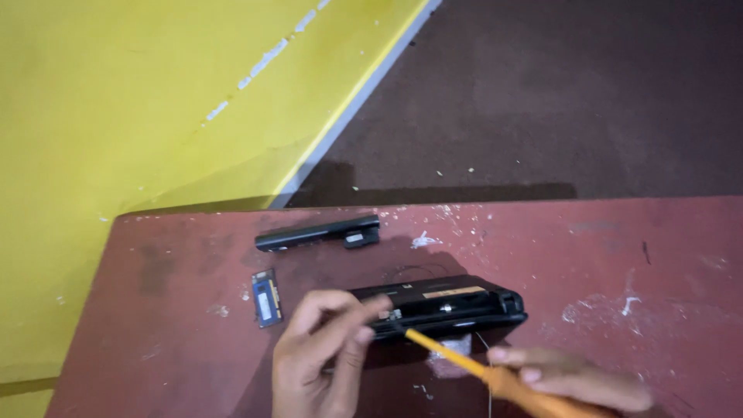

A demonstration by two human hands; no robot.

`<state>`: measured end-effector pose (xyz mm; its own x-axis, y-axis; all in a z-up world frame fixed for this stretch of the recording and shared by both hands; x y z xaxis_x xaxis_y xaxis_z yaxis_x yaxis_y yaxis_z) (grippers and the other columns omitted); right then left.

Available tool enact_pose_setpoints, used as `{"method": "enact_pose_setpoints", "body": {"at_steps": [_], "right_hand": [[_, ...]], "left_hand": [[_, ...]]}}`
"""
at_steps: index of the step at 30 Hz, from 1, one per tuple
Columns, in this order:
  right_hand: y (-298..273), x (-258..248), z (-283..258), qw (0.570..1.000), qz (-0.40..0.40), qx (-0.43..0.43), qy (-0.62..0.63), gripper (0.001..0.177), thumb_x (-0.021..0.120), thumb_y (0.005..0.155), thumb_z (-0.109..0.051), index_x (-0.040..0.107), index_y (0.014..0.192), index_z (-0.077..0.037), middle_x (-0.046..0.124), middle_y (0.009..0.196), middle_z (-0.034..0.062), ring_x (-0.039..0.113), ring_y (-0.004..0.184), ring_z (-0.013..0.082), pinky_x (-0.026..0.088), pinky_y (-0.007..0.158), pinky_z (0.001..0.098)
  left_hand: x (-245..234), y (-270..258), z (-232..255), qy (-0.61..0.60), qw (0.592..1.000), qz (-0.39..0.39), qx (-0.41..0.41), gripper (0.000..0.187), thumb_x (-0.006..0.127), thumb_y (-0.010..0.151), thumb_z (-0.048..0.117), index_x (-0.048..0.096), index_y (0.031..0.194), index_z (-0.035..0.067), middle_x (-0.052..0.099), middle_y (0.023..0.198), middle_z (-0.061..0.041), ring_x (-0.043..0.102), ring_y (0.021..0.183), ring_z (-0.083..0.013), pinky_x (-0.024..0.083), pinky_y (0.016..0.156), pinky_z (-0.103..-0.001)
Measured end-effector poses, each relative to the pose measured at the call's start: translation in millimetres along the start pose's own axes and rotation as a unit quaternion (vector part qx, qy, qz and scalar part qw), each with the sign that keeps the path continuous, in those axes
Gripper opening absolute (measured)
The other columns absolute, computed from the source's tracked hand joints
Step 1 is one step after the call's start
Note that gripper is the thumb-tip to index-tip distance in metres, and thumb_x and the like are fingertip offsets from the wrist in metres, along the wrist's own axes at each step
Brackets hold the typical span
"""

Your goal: Disassembling and reassembling a laptop computer using a screwdriver

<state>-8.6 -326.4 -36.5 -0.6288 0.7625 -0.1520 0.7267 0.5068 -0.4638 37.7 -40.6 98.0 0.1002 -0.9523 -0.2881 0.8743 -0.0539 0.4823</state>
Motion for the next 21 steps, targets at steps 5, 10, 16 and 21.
{"method": "enact_pose_setpoints", "body": {"at_steps": [5,10,16,21], "right_hand": [[-43,-6,-83,0.926,0.171,-0.334,0.037,0.049,0.053,0.099,-0.033,0.061,0.122,0.009,0.072,0.122,0.0306,0.069,0.123,0.0433,0.055,0.105,0.0531],[-45,21,-135,0.751,0.520,-0.378,-0.152,0.031,0.057,0.085,-0.005,0.029,0.086,-0.020,0.070,0.090,0.0103,0.080,0.076,0.0245,0.068,0.069,0.0268],[-37,24,-138,0.775,0.517,-0.328,-0.155,0.032,0.060,0.081,-0.006,0.029,0.082,-0.016,0.071,0.086,0.0187,0.080,0.082,0.0280,0.069,0.070,0.0295],[-33,21,-138,0.770,0.498,-0.352,-0.189,0.035,0.058,0.080,-0.005,0.025,0.081,-0.015,0.070,0.089,0.0217,0.079,0.084,0.0289,0.068,0.071,0.0306]], "left_hand": [[16,3,-16,0.042,0.997,-0.057,0.005,0.035,0.045,0.097,0.021,0.065,0.121,0.006,0.062,0.113,-0.009,0.065,0.103,-0.0198,0.049,0.091,-0.030],[57,-6,-30,0.242,0.947,-0.179,0.112,0.053,0.069,0.083,0.043,0.061,0.122,0.008,0.059,0.128,-0.007,0.058,0.112,-0.0263,0.035,0.096,-0.048],[65,-13,-42,0.280,0.926,-0.219,0.125,0.047,0.067,0.084,0.043,0.066,0.114,0.008,0.067,0.116,-0.003,0.062,0.101,-0.0226,0.034,0.098,-0.048],[64,-13,-43,0.277,0.928,-0.219,0.120,0.045,0.070,0.082,0.042,0.066,0.112,0.009,0.067,0.112,-0.002,0.063,0.094,-0.0220,0.035,0.094,-0.048]]}}
Point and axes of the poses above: each hand's wrist, its own y-axis towards the middle knuckle, its own x-axis out of the palm, z = x × y, the point moved 8 cm from there along y, towards the middle knuckle
